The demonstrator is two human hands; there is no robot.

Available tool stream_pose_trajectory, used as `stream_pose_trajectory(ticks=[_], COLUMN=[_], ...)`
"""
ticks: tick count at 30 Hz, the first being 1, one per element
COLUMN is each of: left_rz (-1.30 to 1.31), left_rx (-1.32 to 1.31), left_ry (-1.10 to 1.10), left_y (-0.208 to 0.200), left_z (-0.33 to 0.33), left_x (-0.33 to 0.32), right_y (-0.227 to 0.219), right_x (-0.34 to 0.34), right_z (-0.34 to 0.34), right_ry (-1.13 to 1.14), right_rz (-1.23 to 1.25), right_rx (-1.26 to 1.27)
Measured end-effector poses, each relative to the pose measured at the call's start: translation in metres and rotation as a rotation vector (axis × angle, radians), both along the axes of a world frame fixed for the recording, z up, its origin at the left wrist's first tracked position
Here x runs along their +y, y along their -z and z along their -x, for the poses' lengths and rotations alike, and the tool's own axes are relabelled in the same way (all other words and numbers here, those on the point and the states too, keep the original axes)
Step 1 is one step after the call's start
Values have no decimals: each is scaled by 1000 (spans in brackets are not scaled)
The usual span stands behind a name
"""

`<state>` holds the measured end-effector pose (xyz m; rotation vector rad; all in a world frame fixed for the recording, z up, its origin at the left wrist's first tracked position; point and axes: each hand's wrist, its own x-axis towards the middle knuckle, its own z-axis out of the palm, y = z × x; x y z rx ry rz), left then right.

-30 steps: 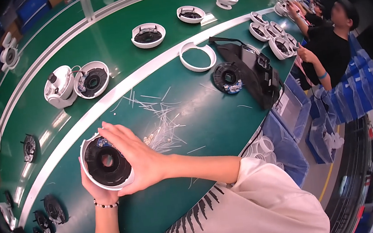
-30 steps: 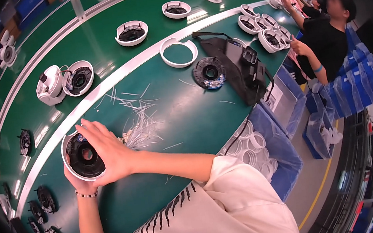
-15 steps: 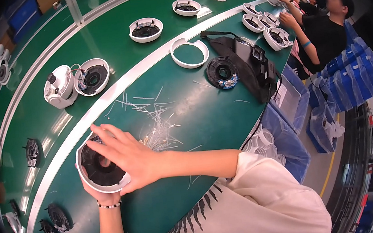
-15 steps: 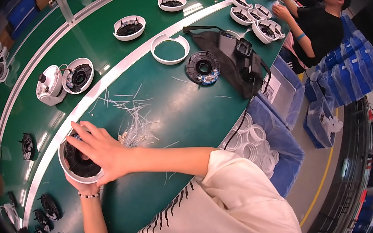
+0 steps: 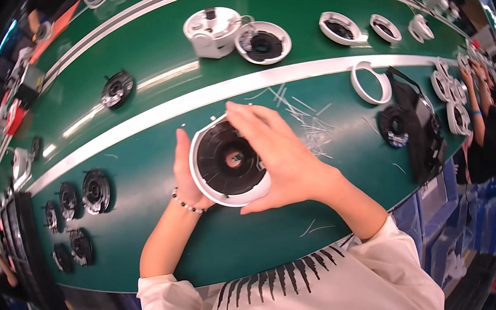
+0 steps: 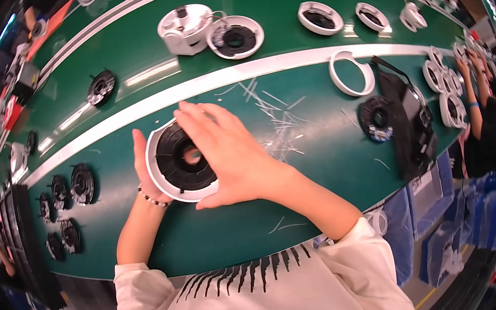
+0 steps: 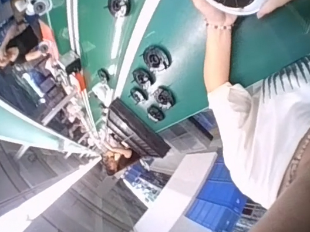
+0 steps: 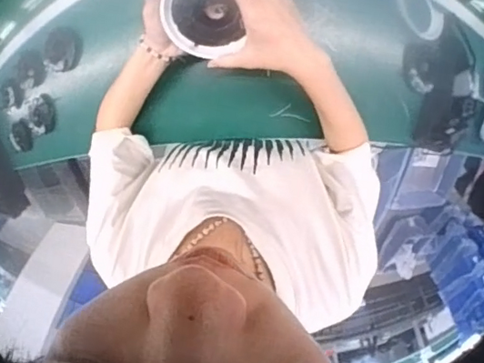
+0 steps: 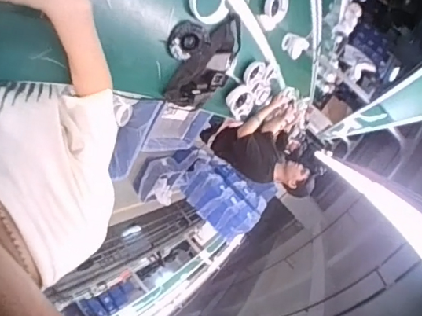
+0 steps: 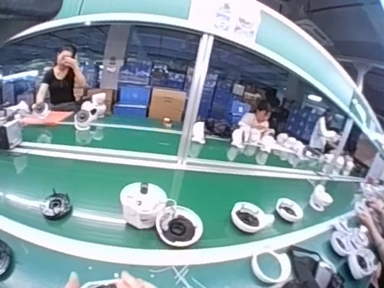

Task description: Assembling electronic components into plastic housings on a factory production line.

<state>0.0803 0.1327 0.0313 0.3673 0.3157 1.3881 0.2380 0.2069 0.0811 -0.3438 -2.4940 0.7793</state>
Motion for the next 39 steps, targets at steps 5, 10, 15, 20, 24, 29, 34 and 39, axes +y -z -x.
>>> stream_pose_trajectory(ticks=[5, 10, 15, 20, 24, 29, 34, 39], left_rz=[-48, 27, 43, -192, -180, 83, 395, 398], left_rx=[18, 78, 118, 24, 59, 160, 217, 262], left_ry=[-85, -168, -209, -199, -239, -221, -255, -274], left_y=[3, -2, -3, -5, -12, -21, -1, 0], left_z=[0, -8, -10, -2, -3, -12, 39, 77], left_x=[-10, -7, -4, -2, -2, 14, 62, 140], right_y=[6, 17, 27, 32, 33, 30, 30, 31], right_x=[-10, -18, -26, -21, -20, -16, -5, 5], right_z=[8, 9, 13, 10, 7, -21, -86, -166], right_ry=[79, 193, 285, 194, 155, 229, 552, 993], right_rz=[45, 82, -3, -67, -97, -147, -234, -366], right_rx=[62, 145, 250, 315, 356, 318, 173, 14])
